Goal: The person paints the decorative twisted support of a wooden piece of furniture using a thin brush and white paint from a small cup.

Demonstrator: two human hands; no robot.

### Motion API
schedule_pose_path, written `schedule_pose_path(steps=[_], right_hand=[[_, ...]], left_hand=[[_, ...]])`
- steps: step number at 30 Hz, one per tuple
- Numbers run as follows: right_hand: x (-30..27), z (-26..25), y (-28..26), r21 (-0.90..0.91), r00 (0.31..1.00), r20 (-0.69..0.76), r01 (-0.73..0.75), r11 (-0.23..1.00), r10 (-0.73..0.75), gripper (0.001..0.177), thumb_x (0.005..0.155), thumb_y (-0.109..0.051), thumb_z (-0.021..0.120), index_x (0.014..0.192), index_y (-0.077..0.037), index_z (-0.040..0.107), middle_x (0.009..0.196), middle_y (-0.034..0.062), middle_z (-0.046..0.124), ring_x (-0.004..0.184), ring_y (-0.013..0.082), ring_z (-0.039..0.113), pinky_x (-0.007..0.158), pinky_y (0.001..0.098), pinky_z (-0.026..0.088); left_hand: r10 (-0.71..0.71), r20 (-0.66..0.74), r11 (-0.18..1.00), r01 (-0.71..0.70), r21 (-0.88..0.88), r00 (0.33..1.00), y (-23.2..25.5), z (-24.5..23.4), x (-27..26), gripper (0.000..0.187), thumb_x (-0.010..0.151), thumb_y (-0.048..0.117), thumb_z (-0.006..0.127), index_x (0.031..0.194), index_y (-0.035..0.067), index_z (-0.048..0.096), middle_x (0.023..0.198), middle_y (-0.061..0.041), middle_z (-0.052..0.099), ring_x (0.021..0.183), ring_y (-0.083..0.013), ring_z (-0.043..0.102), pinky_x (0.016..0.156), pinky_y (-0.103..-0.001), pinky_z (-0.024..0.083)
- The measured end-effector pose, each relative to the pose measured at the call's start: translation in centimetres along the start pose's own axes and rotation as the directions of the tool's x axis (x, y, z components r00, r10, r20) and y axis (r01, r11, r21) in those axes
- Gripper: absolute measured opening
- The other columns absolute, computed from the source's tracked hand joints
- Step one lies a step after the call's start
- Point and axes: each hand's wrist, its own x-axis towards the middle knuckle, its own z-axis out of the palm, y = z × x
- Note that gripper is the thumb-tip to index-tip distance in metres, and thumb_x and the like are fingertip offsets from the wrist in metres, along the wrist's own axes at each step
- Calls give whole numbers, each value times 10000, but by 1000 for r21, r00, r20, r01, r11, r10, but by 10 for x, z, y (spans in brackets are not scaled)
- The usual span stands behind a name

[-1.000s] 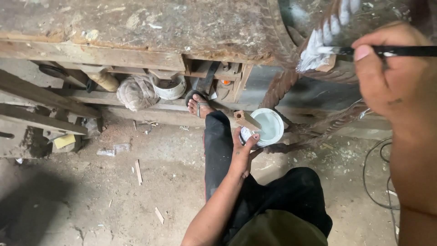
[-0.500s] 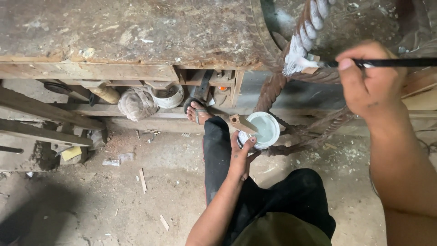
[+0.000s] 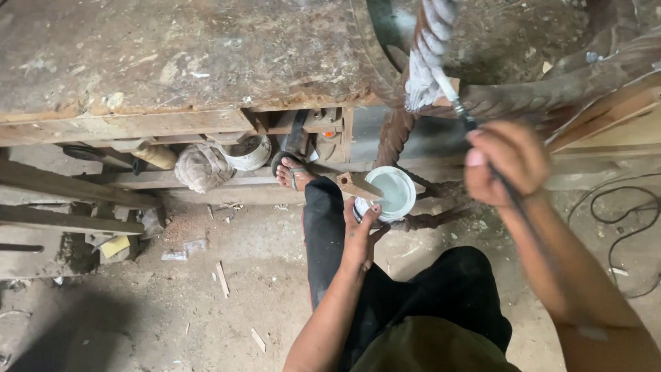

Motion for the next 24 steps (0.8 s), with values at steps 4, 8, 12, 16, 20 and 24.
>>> schedule_pose_path(steps=[4,8,12,16,20,24], right_hand=[[-94,45,-3,21,1000,-1,13,1000,-13,278,1027,-188,568,974,35,725,931,238,684,654,283,604,555,382,511],[-86,52,-34,65,999,-14,47,997,-47,164,928,-117,626,916,-14,754,904,212,683,646,326,634,605,409,556],[-80,58,-23,50,1000,-25,-3,999,4,188,945,-123,633,925,8,767,907,218,698,634,321,637,592,421,549],[-78,50,-24,16,996,-69,54,998,-53,203,934,-96,628,998,2,794,912,225,697,635,303,630,573,412,553],[-90,63,-27,5,998,-33,56,998,-56,210,948,-105,621,1039,1,778,971,246,673,689,339,637,615,445,544],[-46,43,-57,-21,1000,17,27,999,-27,166,947,-127,613,962,-40,755,920,194,649,634,299,596,606,397,538]], left_hand=[[165,21,986,-164,-32,986,-1,9,-10,1223,787,345,865,1635,14,48,1572,-428,-152,1398,-717,165,1044,-760,349],[165,22,986,-164,-32,986,-3,6,-7,1225,789,345,874,1639,30,50,1570,-427,-143,1401,-685,207,1042,-745,363],[168,31,986,-167,-21,985,-4,6,-9,1234,797,352,871,1640,32,29,1555,-460,-125,1398,-691,210,1055,-737,357],[165,29,986,-165,-18,986,-3,6,-10,1218,808,343,855,1640,32,22,1550,-470,-116,1399,-693,205,1061,-735,356],[171,32,985,-171,-13,985,-3,8,-10,1217,812,343,851,1638,26,16,1542,-482,-64,1397,-679,226,1058,-735,353],[172,27,985,-171,-6,985,-6,5,-8,1223,800,342,859,1639,31,26,1538,-483,-72,1388,-686,240,1053,-752,341]])
